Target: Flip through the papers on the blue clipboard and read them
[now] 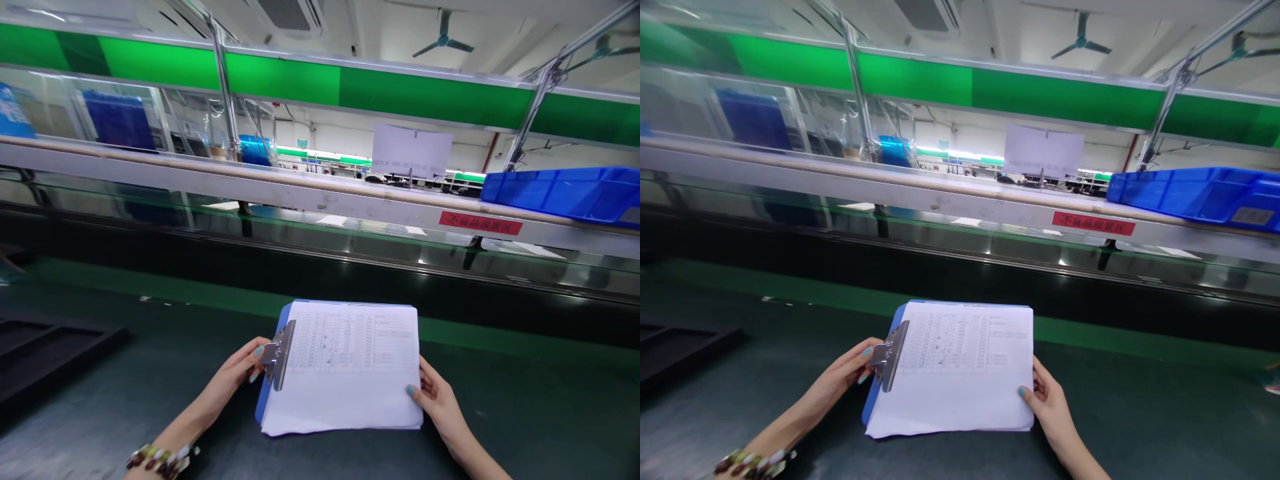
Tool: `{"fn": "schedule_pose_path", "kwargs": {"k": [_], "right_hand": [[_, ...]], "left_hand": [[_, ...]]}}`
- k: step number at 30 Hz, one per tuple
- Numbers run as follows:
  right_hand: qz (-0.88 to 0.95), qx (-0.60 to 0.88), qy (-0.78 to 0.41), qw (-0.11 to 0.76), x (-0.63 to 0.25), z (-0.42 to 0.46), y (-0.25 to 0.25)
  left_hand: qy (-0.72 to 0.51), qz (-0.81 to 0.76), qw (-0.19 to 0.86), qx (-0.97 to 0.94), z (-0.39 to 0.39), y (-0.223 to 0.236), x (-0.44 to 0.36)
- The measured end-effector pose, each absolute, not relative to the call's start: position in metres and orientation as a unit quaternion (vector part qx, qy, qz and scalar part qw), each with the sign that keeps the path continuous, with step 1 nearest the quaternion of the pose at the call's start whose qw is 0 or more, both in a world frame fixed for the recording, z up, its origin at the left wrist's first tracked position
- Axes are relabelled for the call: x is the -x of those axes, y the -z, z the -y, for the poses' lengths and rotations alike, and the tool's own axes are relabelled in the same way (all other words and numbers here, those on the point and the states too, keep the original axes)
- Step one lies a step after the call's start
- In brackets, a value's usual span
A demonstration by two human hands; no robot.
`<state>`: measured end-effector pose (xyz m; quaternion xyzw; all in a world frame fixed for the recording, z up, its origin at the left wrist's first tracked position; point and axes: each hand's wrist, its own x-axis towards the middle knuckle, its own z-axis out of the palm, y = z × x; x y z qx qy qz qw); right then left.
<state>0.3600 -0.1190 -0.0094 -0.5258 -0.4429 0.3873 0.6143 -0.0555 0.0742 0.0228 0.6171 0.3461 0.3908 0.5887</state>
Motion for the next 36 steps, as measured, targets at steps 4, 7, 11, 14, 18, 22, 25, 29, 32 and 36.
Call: {"fn": "schedule_pose_path", "kwargs": {"k": [4,7,11,14,18,22,25,29,32,36], "right_hand": [[0.441,0.525,-0.386,0.617,-0.359,0.118,0.009],[0.441,0.526,-0.388,0.615,-0.359,0.119,0.009],[0.447,0.530,-0.389,0.607,-0.360,0.119,0.009],[0.446,0.532,-0.388,0.606,-0.360,0.119,0.009],[0.445,0.528,-0.384,0.613,-0.359,0.118,0.009],[0.443,0.527,-0.380,0.617,-0.359,0.118,0.010],[0.437,0.530,-0.380,0.619,-0.360,0.117,0.013],[0.438,0.526,-0.388,0.617,-0.363,0.117,0.015],[0.442,0.517,-0.399,0.614,-0.363,0.117,0.015],[0.440,0.521,-0.404,0.609,-0.362,0.118,0.014]], "left_hand": [[-0.388,-0.344,0.593,-0.616,-0.076,-0.019,0.058],[-0.383,-0.341,0.597,-0.617,-0.078,-0.015,0.058],[-0.383,-0.344,0.592,-0.620,-0.076,-0.018,0.055],[-0.389,-0.349,0.586,-0.619,-0.072,-0.025,0.052],[-0.390,-0.344,0.585,-0.622,-0.070,-0.029,0.051],[-0.387,-0.348,0.579,-0.627,-0.073,-0.024,0.053],[-0.390,-0.349,0.573,-0.630,-0.075,-0.021,0.054],[-0.398,-0.357,0.562,-0.631,-0.075,-0.019,0.054],[-0.401,-0.359,0.564,-0.626,-0.075,-0.018,0.053],[-0.408,-0.363,0.565,-0.618,-0.075,-0.017,0.052]]}}
